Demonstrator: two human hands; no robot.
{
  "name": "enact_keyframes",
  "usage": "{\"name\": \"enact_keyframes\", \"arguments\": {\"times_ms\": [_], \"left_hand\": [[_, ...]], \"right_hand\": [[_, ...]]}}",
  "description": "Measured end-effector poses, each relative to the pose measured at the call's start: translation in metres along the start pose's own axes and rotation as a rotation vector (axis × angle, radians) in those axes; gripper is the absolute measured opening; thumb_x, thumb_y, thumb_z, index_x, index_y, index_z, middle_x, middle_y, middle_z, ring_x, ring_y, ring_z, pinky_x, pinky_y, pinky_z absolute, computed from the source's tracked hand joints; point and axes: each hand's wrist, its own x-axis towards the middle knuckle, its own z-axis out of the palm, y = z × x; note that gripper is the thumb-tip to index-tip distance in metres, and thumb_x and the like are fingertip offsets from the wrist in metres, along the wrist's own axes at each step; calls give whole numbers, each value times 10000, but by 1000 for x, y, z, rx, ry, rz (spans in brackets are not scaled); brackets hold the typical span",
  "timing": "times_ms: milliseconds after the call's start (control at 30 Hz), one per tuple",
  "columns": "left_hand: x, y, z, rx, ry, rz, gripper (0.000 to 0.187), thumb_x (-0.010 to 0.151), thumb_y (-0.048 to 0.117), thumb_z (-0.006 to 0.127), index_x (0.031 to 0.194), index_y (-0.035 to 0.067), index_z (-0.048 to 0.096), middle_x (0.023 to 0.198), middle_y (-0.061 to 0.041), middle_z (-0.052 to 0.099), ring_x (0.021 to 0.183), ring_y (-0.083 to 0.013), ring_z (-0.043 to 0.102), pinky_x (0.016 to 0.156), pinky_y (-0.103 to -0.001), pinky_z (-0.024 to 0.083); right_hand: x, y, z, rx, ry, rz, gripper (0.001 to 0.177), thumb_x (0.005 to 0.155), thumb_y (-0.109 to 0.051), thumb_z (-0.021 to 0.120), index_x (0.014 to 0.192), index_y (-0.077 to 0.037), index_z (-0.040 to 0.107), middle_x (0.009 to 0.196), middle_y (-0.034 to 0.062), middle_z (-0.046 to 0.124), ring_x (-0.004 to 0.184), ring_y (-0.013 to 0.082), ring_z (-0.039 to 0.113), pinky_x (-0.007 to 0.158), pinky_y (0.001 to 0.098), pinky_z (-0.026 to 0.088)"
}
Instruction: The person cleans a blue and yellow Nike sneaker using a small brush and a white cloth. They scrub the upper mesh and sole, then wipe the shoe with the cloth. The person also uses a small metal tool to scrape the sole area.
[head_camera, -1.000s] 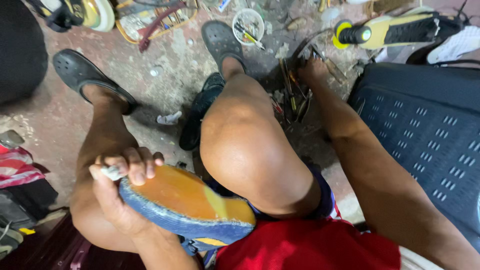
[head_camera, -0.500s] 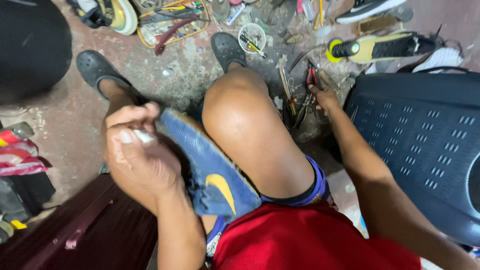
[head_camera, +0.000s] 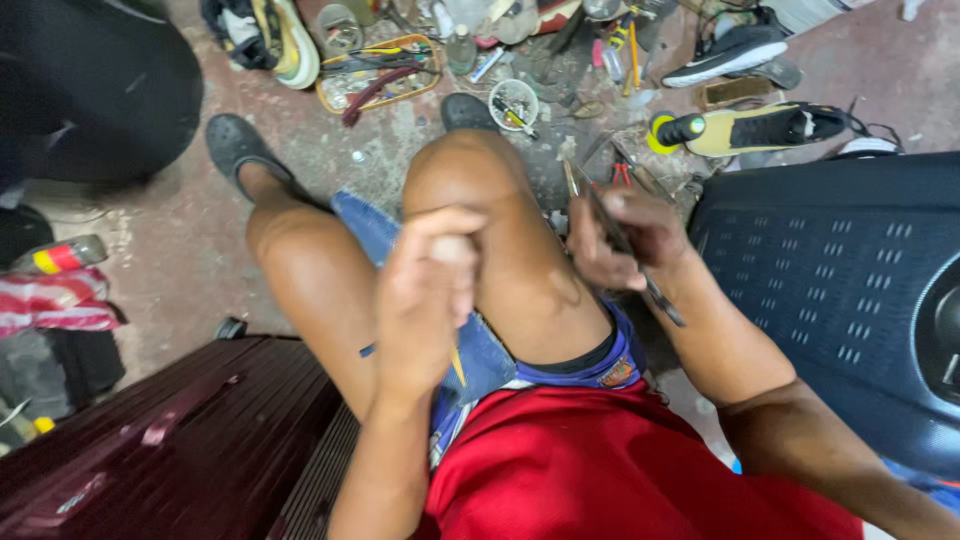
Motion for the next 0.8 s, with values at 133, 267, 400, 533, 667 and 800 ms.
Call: {"name": "enact_keyframes", "arguments": {"times_ms": [133,267,400,533,667,800], "left_hand": [[11,-9,15,190,-60,101,205,1013,142,699,1194,56,653,819,76,492,748,-19,427,653,-187,356],[16,-9,14,108,-31,139,115,1020,127,711,971,64,628,876,62,577,810,-23,479,719,-197,404],[6,1,7,124,70,244,135,1011,106,710,930,64,611,901,60,566,832,-31,477,751,-205,402],[2,15,2,170,210,350,171,1049,100,693,913,76,592,885,67,536,826,-26,445,747,-196,364],[7,15,2,84,256,276,173,1069,135,654,917,70,602,823,81,513,741,-15,400,656,-191,308],[13,14,19,73,236,171,189,1082,183,611,1015,37,711,760,91,503,651,-9,367,582,-190,272]], "right_hand": [[22,21,22,376,-383,240,533,1153,-378,441,873,35,629,547,54,485,401,134,480,412,266,379],[29,45,38,414,-269,211,636,1116,-472,408,1047,136,580,581,55,529,402,139,511,382,268,413],[26,46,42,360,-76,115,984,950,-808,342,1333,84,505,976,193,649,717,281,656,624,367,532],[21,42,44,322,-116,9,1345,701,-994,352,1597,8,367,1428,304,558,1068,388,670,936,508,555],[16,63,47,200,-166,-203,1393,612,-998,434,1615,-46,269,1485,245,528,1090,339,662,945,450,535],[11,78,45,156,-83,-434,1312,727,-901,517,1697,-61,248,1470,229,568,994,282,682,828,379,556]]}}
